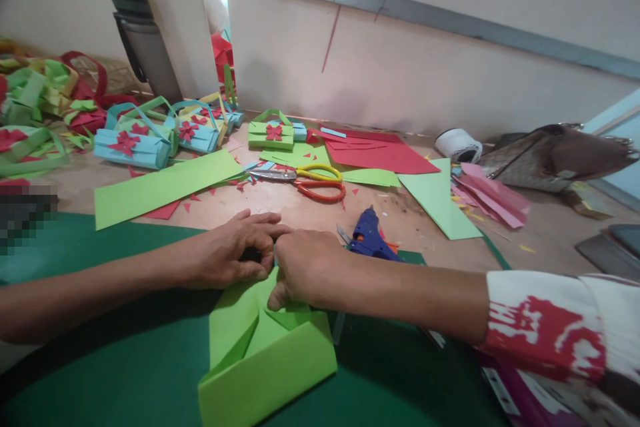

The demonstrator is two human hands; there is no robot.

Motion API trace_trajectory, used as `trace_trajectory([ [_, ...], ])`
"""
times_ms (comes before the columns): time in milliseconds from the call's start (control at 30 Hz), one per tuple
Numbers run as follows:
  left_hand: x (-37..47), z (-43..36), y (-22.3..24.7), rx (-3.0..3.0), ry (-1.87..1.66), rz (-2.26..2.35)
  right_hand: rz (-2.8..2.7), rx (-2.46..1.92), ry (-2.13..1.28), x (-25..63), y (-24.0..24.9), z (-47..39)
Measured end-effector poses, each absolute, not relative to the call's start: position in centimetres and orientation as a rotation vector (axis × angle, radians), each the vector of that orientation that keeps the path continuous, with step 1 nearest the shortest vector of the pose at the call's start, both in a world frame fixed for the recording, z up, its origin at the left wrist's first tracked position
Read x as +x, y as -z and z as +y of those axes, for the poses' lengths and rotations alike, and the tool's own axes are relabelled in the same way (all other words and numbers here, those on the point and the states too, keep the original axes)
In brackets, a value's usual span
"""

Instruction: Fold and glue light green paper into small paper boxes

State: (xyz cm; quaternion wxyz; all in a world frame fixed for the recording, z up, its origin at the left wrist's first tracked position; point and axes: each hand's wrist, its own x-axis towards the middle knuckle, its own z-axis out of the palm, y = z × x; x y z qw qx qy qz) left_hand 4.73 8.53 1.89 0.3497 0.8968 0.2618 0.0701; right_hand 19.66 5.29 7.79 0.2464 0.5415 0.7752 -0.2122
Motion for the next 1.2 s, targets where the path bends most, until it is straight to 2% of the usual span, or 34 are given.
trace_trajectory([
  [333, 4.6, 8.6, -1.9, 2.332, -0.224, 0.651, 2.279, 1.602, 0.505, 20.2, -6.8, 4.7],
  [467, 4.1, 8.7, -2.4, 2.276, -0.413, 0.644, 2.350, 1.645, 0.472, 21.0, -7.1, 4.0],
  [633, 3.7, 8.5, -2.5, 2.152, -0.651, 0.872, 2.408, 1.655, 0.503, 21.2, -7.2, 3.1],
  [800, 3.9, 7.4, -2.2, 2.154, -0.746, 0.938, 2.428, 1.662, 0.637, 20.4, -7.0, 2.9],
  [967, 3.8, 6.1, -3.5, 2.059, -0.762, 1.023, 2.552, 1.855, 0.885, 21.5, -6.7, 2.7],
  [1200, 4.1, 4.8, -4.7, 1.221, -0.615, 0.763, 2.724, 2.148, 1.250, 23.7, -7.7, 1.3],
])
